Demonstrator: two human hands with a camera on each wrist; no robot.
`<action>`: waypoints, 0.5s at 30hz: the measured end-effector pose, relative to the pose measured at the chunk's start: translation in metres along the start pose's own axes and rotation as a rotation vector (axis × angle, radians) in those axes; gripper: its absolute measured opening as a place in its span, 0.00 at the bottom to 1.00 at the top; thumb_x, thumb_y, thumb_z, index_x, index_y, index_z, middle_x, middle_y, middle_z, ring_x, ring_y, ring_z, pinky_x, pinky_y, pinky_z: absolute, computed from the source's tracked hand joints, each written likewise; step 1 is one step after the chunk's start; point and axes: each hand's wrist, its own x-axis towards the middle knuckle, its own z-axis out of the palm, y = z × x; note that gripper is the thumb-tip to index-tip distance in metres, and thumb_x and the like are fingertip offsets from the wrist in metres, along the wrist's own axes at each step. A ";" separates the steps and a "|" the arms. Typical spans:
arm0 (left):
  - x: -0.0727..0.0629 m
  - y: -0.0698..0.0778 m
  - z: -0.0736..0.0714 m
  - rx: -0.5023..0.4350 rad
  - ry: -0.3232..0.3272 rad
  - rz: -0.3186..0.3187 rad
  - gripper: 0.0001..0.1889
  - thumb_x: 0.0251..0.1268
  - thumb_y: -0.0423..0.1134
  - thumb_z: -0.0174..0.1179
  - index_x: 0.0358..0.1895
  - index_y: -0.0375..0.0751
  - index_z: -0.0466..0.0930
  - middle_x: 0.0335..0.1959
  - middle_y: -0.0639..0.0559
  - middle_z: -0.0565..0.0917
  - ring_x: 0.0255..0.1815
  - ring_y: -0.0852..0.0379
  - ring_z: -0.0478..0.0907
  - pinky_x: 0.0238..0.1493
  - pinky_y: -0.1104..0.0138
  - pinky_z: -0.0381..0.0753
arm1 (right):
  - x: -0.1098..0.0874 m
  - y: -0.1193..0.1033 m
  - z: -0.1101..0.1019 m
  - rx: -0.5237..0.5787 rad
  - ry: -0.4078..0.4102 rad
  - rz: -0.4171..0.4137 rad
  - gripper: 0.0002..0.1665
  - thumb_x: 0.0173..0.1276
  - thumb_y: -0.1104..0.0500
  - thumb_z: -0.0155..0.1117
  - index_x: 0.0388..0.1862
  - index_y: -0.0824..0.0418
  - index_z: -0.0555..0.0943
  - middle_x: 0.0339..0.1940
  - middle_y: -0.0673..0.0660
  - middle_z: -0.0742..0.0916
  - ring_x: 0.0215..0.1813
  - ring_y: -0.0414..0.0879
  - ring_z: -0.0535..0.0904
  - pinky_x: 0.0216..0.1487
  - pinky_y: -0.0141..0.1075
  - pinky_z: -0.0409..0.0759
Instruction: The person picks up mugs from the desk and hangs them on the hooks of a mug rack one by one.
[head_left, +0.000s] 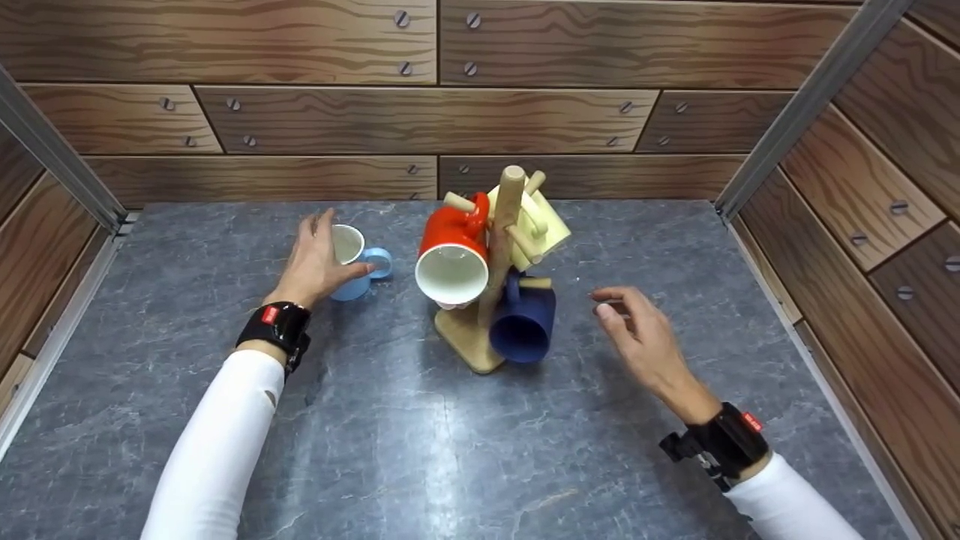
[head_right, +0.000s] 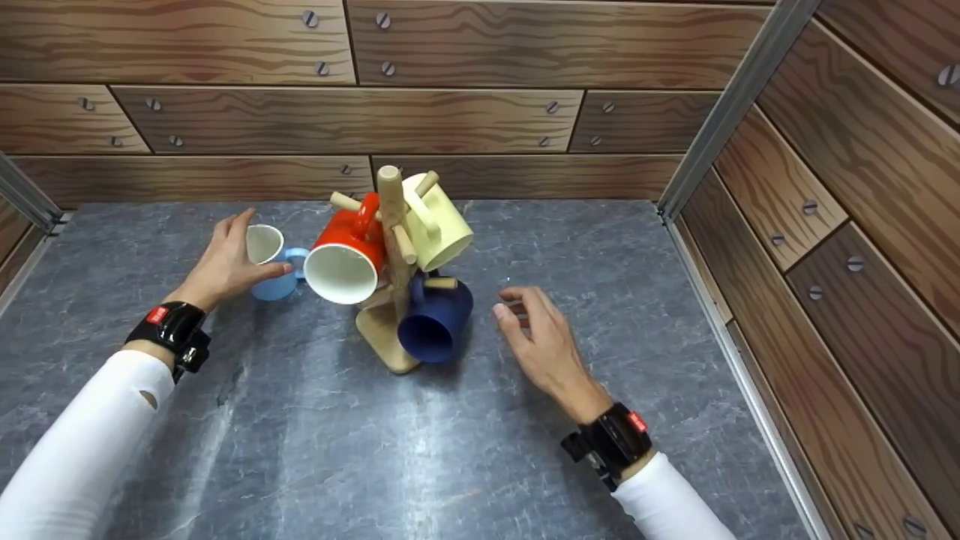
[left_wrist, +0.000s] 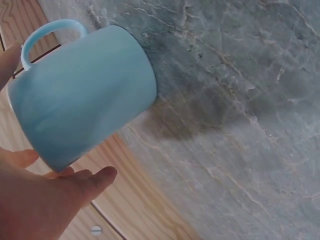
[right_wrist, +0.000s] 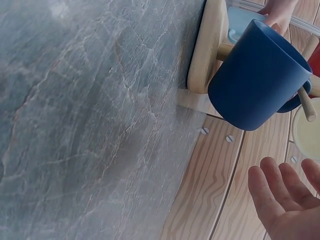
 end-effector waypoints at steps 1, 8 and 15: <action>0.000 -0.001 0.001 -0.006 0.000 -0.004 0.66 0.72 0.50 0.83 0.97 0.31 0.43 0.95 0.18 0.48 0.93 0.16 0.59 0.94 0.29 0.66 | 0.000 0.000 0.000 -0.002 0.001 -0.001 0.18 0.92 0.61 0.59 0.70 0.66 0.87 0.67 0.65 0.93 0.64 0.59 0.92 0.62 0.27 0.87; 0.026 -0.042 0.023 0.009 0.040 -0.012 0.70 0.67 0.54 0.86 0.97 0.31 0.44 0.90 0.18 0.59 0.84 0.18 0.72 0.86 0.29 0.77 | 0.000 -0.001 0.000 -0.015 -0.011 0.021 0.18 0.93 0.59 0.59 0.71 0.64 0.87 0.67 0.64 0.93 0.66 0.62 0.92 0.64 0.32 0.88; 0.063 -0.091 0.048 0.006 0.086 -0.011 0.74 0.62 0.57 0.89 0.98 0.33 0.43 0.88 0.22 0.65 0.85 0.24 0.74 0.88 0.34 0.78 | 0.000 -0.001 0.004 -0.014 -0.017 0.014 0.18 0.93 0.60 0.59 0.71 0.66 0.86 0.67 0.66 0.93 0.66 0.64 0.93 0.65 0.32 0.88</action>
